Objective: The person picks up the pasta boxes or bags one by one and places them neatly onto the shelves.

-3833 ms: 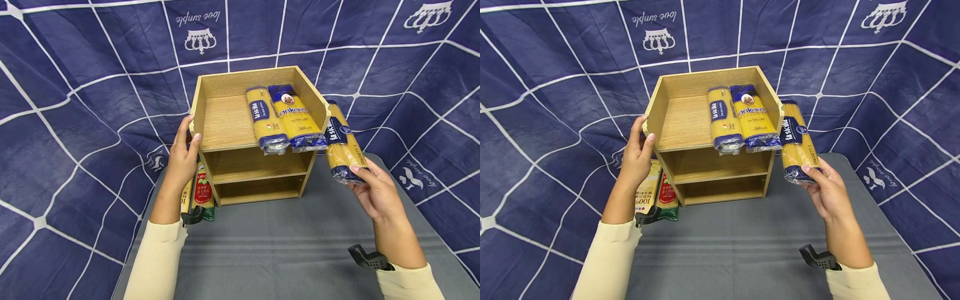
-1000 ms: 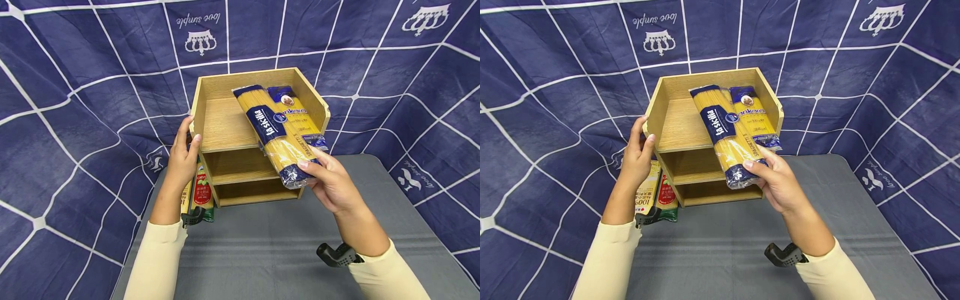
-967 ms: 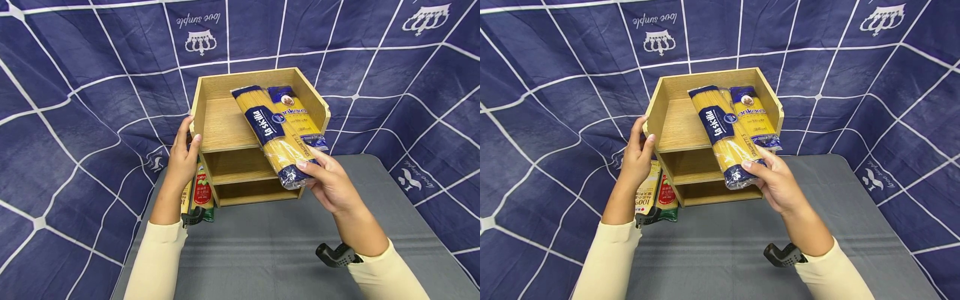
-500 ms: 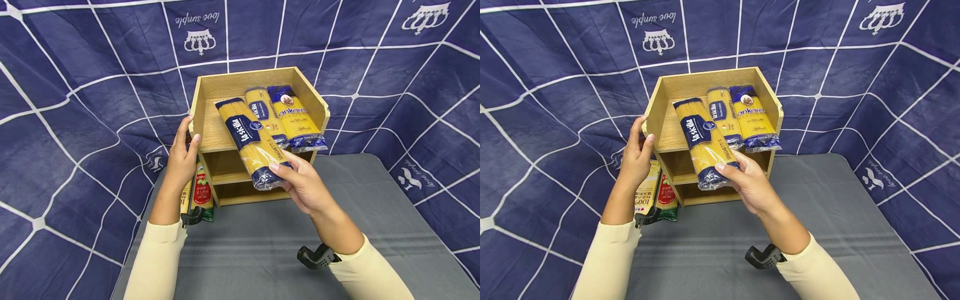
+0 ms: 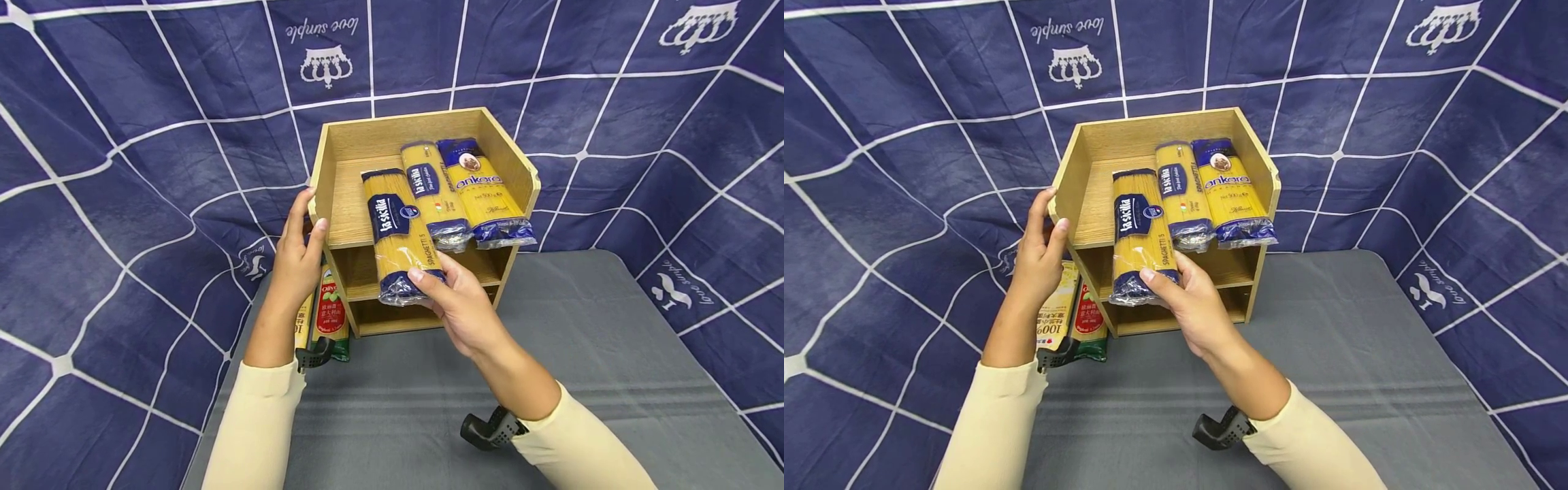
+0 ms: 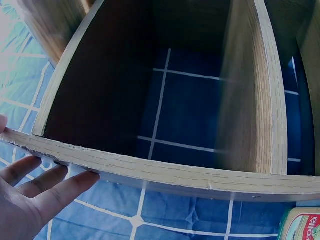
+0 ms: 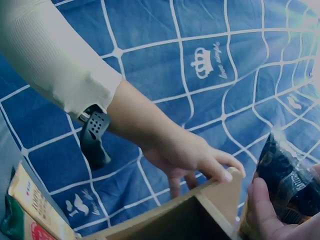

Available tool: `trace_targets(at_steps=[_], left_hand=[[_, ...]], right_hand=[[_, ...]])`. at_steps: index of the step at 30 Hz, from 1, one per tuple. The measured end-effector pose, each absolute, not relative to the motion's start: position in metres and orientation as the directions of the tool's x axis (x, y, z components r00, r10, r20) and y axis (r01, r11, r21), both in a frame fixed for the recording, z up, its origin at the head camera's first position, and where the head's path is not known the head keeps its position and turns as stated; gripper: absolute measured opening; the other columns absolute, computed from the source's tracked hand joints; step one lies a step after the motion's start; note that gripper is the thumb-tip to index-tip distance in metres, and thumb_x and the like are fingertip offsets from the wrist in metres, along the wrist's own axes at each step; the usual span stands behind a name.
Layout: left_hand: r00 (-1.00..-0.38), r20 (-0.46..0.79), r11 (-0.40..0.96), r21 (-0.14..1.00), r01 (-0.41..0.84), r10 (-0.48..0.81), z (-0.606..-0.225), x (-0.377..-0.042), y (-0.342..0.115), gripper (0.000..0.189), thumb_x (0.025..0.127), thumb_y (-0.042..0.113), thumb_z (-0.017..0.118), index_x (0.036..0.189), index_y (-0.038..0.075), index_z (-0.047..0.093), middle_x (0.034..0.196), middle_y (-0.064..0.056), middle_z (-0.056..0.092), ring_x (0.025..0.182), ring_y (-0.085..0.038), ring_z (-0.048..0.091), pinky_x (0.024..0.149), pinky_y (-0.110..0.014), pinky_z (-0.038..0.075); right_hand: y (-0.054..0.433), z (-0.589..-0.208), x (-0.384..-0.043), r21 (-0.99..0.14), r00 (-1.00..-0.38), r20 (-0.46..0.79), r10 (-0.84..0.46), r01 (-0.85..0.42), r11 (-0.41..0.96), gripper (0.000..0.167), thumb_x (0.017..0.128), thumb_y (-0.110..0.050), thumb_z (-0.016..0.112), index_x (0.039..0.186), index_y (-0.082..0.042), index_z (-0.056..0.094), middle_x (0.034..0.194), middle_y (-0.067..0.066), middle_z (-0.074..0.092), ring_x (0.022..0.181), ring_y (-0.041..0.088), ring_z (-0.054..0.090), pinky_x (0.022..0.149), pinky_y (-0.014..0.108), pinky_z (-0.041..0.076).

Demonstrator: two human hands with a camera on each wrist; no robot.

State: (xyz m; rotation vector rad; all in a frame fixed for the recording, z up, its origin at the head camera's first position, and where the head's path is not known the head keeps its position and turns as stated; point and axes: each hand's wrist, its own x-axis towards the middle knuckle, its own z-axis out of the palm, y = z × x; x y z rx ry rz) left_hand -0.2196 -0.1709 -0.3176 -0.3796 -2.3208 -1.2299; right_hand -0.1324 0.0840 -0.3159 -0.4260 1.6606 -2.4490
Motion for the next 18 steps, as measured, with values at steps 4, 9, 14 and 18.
trace_targets(at_steps=[4,9,14,18], left_hand=[[-0.843,0.538,0.555,0.696,0.456,0.018,-0.318,-0.22,-0.171,0.05,0.107,0.036,0.048,0.154,0.039,0.032,0.162,-0.007,0.037,0.139,-0.036,0.048,0.114,-0.06,0.037],[-0.838,0.546,0.549,0.695,0.464,0.017,-0.318,-0.22,-0.17,0.05,0.107,0.035,0.049,0.154,0.039,0.033,0.161,-0.006,0.038,0.139,-0.035,0.048,0.114,-0.059,0.038],[-0.84,0.542,0.545,0.699,0.463,0.017,-0.318,-0.221,-0.17,0.051,0.107,0.035,0.049,0.154,0.039,0.033,0.161,-0.007,0.038,0.137,-0.036,0.05,0.113,-0.059,0.04],[-0.841,0.54,0.548,0.699,0.46,0.016,-0.318,-0.22,-0.171,0.051,0.107,0.035,0.049,0.154,0.039,0.032,0.161,-0.007,0.038,0.139,-0.035,0.048,0.114,-0.058,0.039]], right_hand=[[0.077,-0.32,-0.139,-0.91,-0.949,0.131,-0.286,-0.001,-0.414,0.047,0.102,-0.002,0.053,0.147,0.0,0.042,0.116,-0.002,0.07,0.102,0.008,0.07,0.09,0.024,0.057],[0.073,-0.324,-0.146,-0.863,-0.961,0.104,-0.257,0.041,-0.504,0.046,0.101,0.0,0.052,0.146,0.001,0.042,0.116,-0.001,0.069,0.102,0.007,0.069,0.092,0.023,0.056],[0.079,-0.33,-0.149,-0.85,-0.94,0.121,-0.319,0.067,-0.522,0.05,0.102,-0.004,0.051,0.149,0.002,0.036,0.126,0.001,0.064,0.111,0.008,0.066,0.099,0.024,0.053],[0.087,-0.334,-0.144,-0.913,-0.925,0.123,-0.358,0.035,-0.406,0.053,0.102,-0.009,0.053,0.15,0.001,0.036,0.131,0.006,0.061,0.114,0.013,0.066,0.101,0.029,0.054]])
